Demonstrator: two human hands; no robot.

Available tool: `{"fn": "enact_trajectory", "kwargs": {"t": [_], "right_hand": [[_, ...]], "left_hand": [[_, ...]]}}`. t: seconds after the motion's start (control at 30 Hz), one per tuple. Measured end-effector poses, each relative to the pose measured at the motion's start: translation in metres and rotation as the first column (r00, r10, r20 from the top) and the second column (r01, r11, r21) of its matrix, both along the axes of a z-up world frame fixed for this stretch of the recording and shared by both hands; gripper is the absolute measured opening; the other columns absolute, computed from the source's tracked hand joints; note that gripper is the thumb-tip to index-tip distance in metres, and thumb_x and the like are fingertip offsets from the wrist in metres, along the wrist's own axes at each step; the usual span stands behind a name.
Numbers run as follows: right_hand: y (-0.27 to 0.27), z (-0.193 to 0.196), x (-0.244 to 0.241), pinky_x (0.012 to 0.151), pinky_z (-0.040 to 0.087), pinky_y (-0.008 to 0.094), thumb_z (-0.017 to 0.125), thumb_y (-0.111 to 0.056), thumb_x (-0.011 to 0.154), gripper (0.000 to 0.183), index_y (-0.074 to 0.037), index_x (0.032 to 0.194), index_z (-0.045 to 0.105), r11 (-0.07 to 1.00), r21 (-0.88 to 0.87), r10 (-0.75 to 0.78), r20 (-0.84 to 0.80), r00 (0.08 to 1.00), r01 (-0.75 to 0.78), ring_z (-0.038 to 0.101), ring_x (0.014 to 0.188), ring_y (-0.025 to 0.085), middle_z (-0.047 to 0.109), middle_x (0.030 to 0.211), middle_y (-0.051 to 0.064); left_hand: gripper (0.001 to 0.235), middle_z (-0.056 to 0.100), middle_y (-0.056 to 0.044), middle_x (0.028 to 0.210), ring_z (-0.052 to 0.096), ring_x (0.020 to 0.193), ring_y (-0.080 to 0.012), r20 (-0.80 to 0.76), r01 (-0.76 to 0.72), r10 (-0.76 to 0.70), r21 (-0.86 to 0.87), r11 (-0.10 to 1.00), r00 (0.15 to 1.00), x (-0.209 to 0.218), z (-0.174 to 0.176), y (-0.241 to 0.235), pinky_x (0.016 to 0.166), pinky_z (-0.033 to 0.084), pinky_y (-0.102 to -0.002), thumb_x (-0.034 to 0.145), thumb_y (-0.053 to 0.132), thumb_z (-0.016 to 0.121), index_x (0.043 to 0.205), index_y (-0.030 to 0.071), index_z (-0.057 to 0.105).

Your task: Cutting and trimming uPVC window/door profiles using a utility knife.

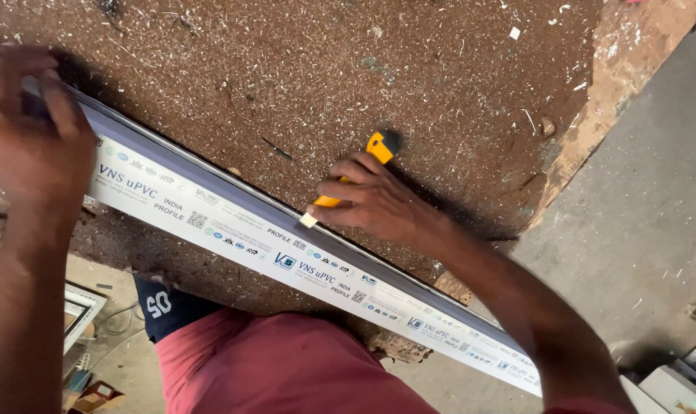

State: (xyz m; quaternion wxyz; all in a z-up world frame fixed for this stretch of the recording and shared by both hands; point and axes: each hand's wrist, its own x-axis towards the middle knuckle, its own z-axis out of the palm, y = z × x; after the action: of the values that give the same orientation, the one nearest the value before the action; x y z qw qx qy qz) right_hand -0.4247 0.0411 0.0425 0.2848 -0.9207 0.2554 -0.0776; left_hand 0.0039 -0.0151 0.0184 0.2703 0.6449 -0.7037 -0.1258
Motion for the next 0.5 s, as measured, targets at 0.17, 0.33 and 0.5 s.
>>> {"fn": "enact_trajectory", "kwargs": {"t": [0.17, 0.33, 0.5], "right_hand": [[-0.024, -0.009, 0.035, 0.114, 0.040, 0.042, 0.071, -0.009, 0.088, 0.043, -0.033, 0.123, 0.075, 0.999, -0.041, -0.019, 0.058, 0.998, 0.022, 0.053, 0.127, 0.023, 0.067, 0.125, -0.006], [-0.053, 0.003, 0.059, 0.108, 0.041, 0.043, 0.070, -0.003, 0.086, 0.049, -0.031, 0.126, 0.076, 0.997, -0.078, 0.014, 0.085, 0.996, -0.007, 0.054, 0.124, 0.024, 0.068, 0.124, -0.003], [-0.070, -0.005, 0.083, 0.104, 0.041, 0.040, 0.069, -0.001, 0.091, 0.047, -0.030, 0.127, 0.076, 0.997, -0.074, 0.035, 0.107, 0.994, -0.027, 0.054, 0.122, 0.025, 0.067, 0.122, -0.002]], "left_hand": [[0.022, 0.075, -0.010, 0.114, 0.070, 0.096, -0.0189, 0.194, 0.093, -0.052, -0.205, 0.974, 0.980, 0.021, -0.024, -0.009, 0.091, 0.061, -0.031, 0.103, -0.011, 0.056, 0.111, 0.003, 0.072], [0.022, 0.074, -0.008, 0.109, 0.068, 0.101, -0.0197, 0.185, 0.081, -0.044, -0.197, 0.977, 0.982, 0.025, -0.033, -0.006, 0.131, 0.037, -0.046, 0.097, -0.008, 0.054, 0.106, 0.006, 0.069], [0.022, 0.078, -0.009, 0.114, 0.070, 0.108, -0.0208, 0.146, 0.055, -0.025, -0.204, 0.977, 0.989, 0.008, -0.013, -0.007, 0.133, 0.038, -0.050, 0.097, -0.007, 0.054, 0.105, 0.007, 0.069]]}}
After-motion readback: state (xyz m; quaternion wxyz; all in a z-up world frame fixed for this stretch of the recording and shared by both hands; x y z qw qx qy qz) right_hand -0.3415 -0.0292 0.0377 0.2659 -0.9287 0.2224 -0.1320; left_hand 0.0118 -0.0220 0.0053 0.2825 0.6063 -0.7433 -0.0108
